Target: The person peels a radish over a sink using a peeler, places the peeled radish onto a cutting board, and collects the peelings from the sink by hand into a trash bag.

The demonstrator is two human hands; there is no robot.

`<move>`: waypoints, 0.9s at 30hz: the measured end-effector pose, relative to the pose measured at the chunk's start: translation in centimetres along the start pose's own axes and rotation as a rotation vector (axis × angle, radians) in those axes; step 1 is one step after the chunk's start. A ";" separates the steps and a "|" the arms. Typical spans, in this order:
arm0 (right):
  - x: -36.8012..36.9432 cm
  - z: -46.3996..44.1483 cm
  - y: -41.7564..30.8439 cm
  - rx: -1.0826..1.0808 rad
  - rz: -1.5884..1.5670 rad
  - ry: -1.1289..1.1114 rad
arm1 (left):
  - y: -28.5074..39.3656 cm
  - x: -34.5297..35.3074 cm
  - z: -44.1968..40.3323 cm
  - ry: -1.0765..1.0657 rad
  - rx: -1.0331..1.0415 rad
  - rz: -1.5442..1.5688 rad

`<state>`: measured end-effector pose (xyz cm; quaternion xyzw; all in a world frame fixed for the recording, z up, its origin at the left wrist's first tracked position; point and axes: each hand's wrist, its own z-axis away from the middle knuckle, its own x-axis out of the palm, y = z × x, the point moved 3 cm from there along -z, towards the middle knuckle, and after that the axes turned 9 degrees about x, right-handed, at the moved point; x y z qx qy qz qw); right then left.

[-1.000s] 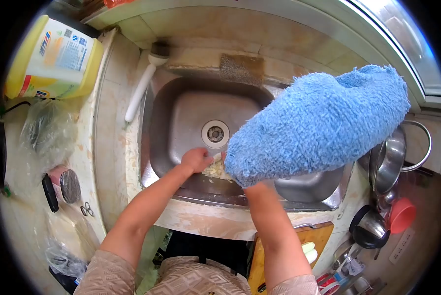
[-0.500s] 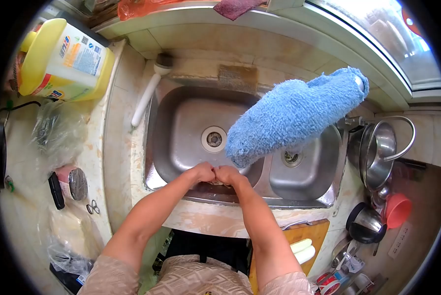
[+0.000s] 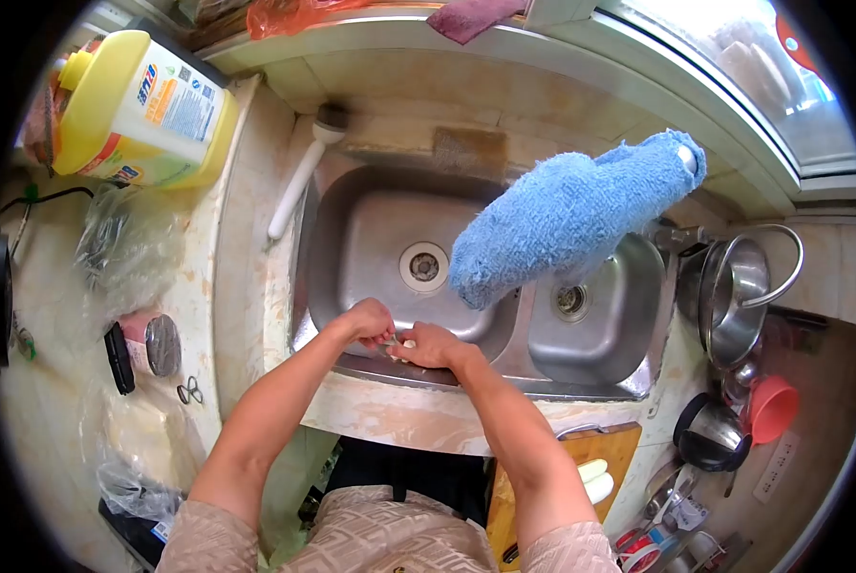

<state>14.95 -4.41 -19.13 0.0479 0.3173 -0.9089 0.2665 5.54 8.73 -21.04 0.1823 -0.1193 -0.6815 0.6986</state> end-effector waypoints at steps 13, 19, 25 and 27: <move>-0.4 -2.0 2.9 -0.036 -0.680 0.175 | -4.4 -2.1 -4.5 0.410 0.251 -0.439; -3.7 1.3 3.8 -0.037 -1.786 0.102 | -0.2 2.6 -5.6 0.272 0.476 -0.659; -3.8 3.2 4.1 -0.244 -2.131 -0.035 | 0.2 8.4 -7.9 -0.038 0.646 -0.715; -3.7 4.2 4.0 -0.296 -2.176 -0.033 | 0.2 9.1 -8.8 -0.160 0.647 -0.548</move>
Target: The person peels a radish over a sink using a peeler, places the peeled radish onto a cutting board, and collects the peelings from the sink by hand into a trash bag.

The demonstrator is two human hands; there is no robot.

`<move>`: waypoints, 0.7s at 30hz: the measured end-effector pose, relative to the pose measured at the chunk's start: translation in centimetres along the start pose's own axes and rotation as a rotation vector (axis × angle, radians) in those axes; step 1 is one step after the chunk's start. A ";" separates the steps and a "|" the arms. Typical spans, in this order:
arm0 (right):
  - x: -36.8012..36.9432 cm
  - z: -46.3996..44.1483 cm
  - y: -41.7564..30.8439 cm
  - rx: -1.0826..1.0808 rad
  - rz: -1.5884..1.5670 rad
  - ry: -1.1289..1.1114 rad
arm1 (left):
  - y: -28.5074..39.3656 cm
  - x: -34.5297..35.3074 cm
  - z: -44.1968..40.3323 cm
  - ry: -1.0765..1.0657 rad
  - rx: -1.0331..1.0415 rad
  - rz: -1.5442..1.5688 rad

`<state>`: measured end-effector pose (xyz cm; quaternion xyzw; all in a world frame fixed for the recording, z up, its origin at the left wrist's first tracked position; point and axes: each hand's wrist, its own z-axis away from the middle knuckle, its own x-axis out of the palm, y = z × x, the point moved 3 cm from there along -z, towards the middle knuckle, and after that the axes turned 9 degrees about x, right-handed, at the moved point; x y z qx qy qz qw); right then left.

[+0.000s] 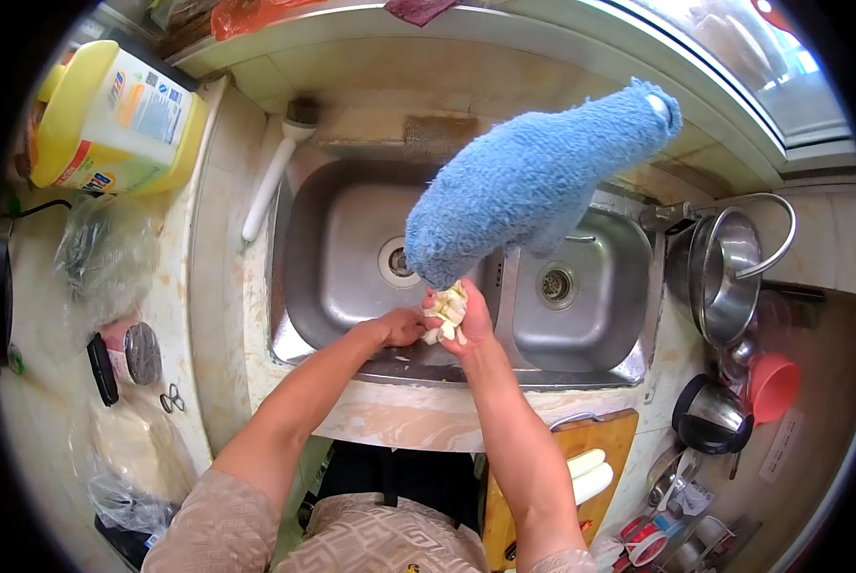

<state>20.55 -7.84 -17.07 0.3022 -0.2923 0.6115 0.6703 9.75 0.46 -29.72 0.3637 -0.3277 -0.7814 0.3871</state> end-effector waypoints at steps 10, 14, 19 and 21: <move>0.6 1.2 0.5 -0.040 -0.234 -0.201 | 8.4 -3.7 6.6 -0.125 -0.138 0.113; 1.0 1.6 0.8 -0.067 -0.302 -0.260 | 12.2 -3.3 11.0 0.160 0.034 -0.191; 1.4 2.5 1.2 -0.084 -0.359 -0.337 | 14.5 -2.1 13.0 0.432 0.117 -0.488; 1.6 2.9 1.2 -0.068 -0.392 -0.382 | 14.5 -1.9 13.2 0.466 0.141 -0.551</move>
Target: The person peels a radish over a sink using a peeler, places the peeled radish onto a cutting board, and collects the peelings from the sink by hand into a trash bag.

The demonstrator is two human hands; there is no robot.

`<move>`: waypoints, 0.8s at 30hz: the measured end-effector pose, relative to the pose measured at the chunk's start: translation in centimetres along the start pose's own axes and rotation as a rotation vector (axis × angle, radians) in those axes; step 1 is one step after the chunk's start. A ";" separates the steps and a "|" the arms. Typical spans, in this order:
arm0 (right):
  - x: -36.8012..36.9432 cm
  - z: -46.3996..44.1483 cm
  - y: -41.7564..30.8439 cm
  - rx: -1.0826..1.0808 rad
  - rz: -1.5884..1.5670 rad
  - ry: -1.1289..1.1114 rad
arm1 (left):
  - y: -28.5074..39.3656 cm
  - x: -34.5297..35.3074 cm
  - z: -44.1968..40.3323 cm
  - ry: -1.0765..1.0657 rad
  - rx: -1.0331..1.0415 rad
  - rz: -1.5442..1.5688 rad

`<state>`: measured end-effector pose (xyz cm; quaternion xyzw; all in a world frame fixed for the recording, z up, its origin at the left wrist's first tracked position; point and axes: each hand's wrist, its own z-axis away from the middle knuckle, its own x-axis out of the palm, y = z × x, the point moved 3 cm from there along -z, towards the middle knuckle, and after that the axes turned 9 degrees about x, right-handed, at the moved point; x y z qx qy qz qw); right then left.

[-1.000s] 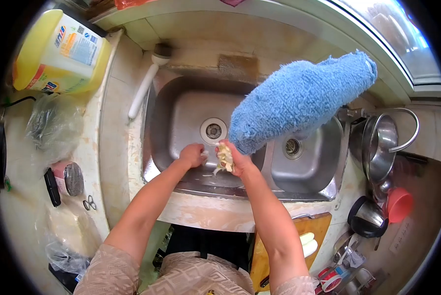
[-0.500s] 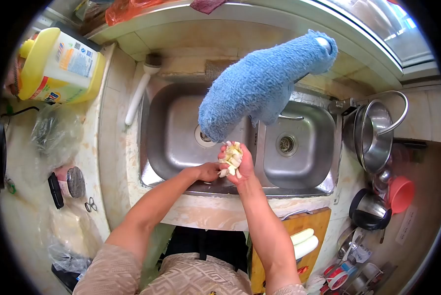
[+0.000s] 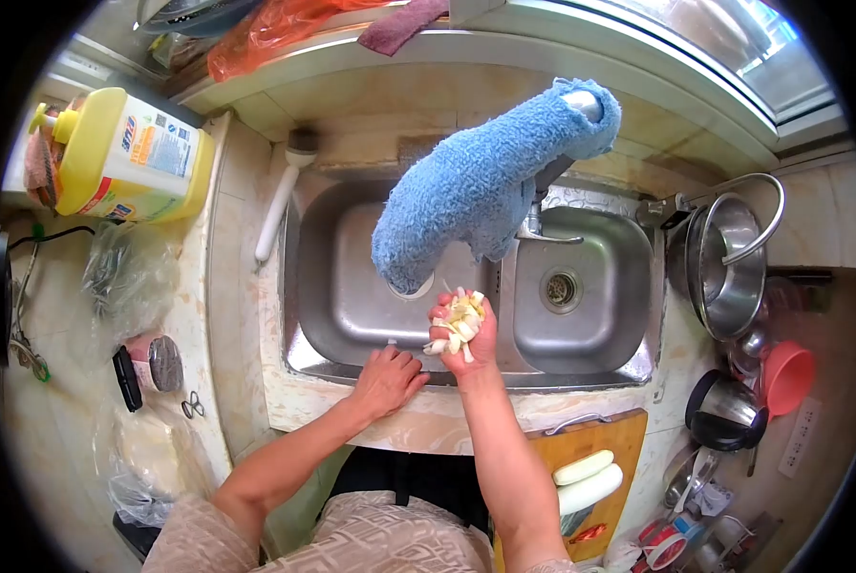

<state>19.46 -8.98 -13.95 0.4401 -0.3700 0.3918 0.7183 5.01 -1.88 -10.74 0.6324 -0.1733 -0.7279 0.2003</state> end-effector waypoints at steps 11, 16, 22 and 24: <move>2.6 1.4 -1.4 -0.022 -0.032 -0.039 | -0.4 -0.3 -3.4 0.085 -0.228 0.641; 3.7 2.2 -1.7 -0.034 -0.010 -0.045 | 1.8 0.9 -3.2 0.042 0.196 0.514; 3.9 2.5 -1.7 -0.037 -0.014 -0.066 | -0.1 0.8 -1.5 -0.020 0.218 0.315; 4.1 2.8 -1.5 -0.042 -0.036 -0.049 | -0.9 0.1 -0.5 0.045 0.084 0.363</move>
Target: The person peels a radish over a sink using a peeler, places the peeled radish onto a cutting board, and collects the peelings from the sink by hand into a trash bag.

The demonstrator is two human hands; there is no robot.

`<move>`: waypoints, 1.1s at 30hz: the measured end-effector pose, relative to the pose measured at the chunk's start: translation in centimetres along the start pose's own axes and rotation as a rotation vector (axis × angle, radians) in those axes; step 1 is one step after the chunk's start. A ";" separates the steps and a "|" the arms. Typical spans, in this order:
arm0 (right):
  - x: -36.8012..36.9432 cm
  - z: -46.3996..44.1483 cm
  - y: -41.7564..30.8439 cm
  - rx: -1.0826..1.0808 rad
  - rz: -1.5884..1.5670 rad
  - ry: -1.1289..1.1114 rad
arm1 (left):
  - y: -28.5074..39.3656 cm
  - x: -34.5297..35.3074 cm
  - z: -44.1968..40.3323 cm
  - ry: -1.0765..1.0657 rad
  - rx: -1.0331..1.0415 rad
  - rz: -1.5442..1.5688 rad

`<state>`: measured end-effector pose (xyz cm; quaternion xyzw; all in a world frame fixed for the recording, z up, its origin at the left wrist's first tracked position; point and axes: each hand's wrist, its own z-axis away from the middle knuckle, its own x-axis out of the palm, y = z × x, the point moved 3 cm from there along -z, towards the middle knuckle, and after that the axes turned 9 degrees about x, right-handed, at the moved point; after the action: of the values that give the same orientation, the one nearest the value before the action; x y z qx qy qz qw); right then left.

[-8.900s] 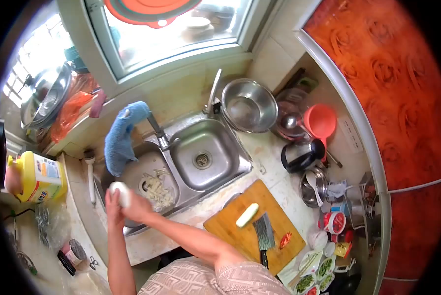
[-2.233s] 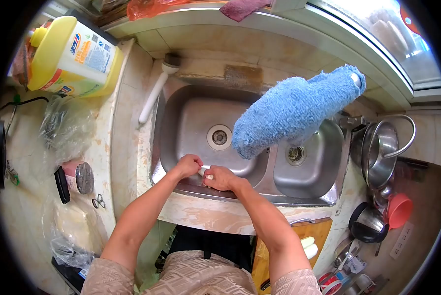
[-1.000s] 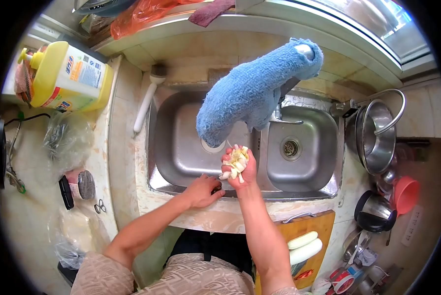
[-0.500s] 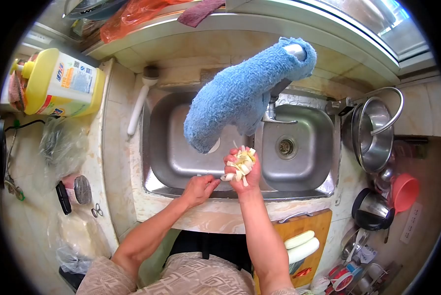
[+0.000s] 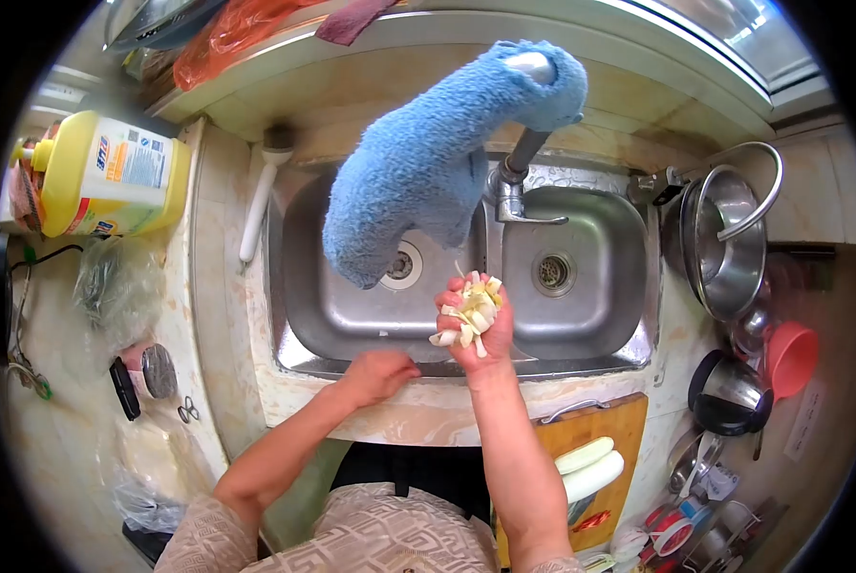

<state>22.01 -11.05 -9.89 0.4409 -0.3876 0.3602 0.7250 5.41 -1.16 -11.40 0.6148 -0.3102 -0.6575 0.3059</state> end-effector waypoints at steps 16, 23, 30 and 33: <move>-1.0 0.1 0.0 -0.001 -0.038 0.026 | -0.9 -2.3 1.5 -0.168 0.073 0.030; -1.0 0.1 -0.5 -0.008 -0.052 0.028 | -5.6 -3.3 1.9 0.253 -0.364 0.147; -1.8 0.2 -0.2 -0.023 -0.036 0.055 | -16.1 1.0 -1.0 -0.224 -0.578 0.096; -2.8 0.6 -0.1 -0.018 -0.056 0.081 | -17.7 2.3 -1.2 -0.273 -0.457 0.084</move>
<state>20.67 -12.13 -12.19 0.4300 -0.3486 0.3537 0.7540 6.07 7.95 -26.78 0.4222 -0.2174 -0.7738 0.4192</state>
